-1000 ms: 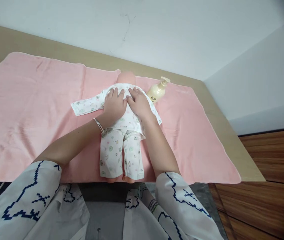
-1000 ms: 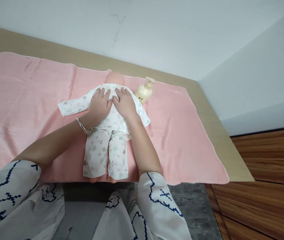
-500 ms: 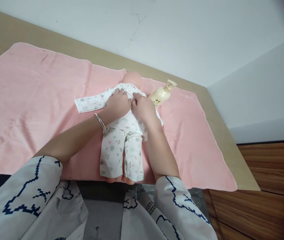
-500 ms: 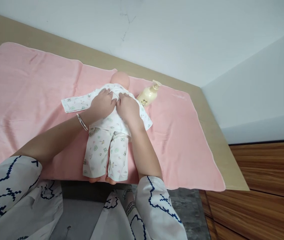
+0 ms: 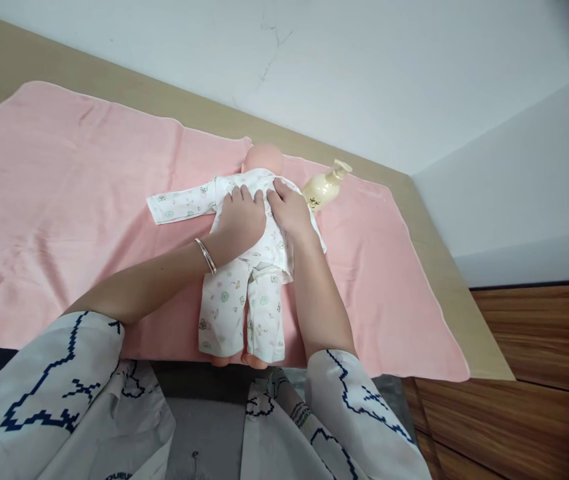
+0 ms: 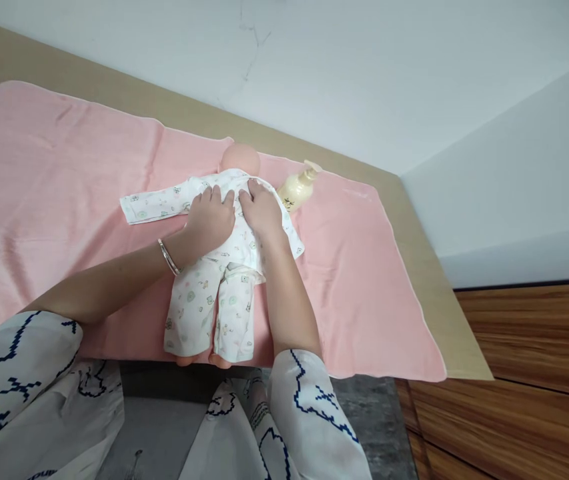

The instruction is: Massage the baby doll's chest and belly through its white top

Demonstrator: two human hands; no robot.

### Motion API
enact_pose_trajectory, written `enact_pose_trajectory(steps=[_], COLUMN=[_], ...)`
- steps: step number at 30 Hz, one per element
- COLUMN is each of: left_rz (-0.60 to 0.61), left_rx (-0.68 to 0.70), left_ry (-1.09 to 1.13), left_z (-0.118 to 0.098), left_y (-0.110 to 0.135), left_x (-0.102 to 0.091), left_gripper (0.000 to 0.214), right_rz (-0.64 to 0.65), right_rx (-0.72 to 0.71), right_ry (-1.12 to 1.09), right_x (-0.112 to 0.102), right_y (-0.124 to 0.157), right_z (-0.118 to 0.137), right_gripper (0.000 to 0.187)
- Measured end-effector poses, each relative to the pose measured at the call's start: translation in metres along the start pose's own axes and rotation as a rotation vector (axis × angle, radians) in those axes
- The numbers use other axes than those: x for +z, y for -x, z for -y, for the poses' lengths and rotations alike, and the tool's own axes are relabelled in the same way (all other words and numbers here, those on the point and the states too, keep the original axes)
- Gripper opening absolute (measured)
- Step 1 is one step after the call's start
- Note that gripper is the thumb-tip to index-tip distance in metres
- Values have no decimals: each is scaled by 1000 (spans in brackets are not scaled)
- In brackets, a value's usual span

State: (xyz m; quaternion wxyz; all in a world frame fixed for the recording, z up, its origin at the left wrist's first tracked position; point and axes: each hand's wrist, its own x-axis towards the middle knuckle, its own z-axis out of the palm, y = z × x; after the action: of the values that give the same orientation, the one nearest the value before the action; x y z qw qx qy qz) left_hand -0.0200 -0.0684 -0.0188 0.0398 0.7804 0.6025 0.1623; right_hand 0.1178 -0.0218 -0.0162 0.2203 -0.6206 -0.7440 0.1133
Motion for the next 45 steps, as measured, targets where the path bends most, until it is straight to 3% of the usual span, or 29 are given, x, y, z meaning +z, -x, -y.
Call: enact_pose_trajectory(steps=[3,7,13,19,29,45], left_rz=[-1,-45,12,-119,-145,-156], left_rx=[12,49,280,28,34,51], left_ry=[74,183,147,198,146,177], left_z=[0,19,41,23,17,18], left_y=[-1,-18,-37,-25,-20,-21], left_x=[7,14,14,25,24,24], left_gripper=[52,49,42,54,53,52], right_rz=[-3,22,30,-12,-68,-91], right_rx=[-6,88,143,119,-24,-13], right_ry=[60,259,389,291,64,60], right_x=[1,-7,-15,-10,14,17], right_y=[1,17,33,22,3,3], right_z=[5,33,60,39,3,5], right_gripper=[43,40,41,38,45,49])
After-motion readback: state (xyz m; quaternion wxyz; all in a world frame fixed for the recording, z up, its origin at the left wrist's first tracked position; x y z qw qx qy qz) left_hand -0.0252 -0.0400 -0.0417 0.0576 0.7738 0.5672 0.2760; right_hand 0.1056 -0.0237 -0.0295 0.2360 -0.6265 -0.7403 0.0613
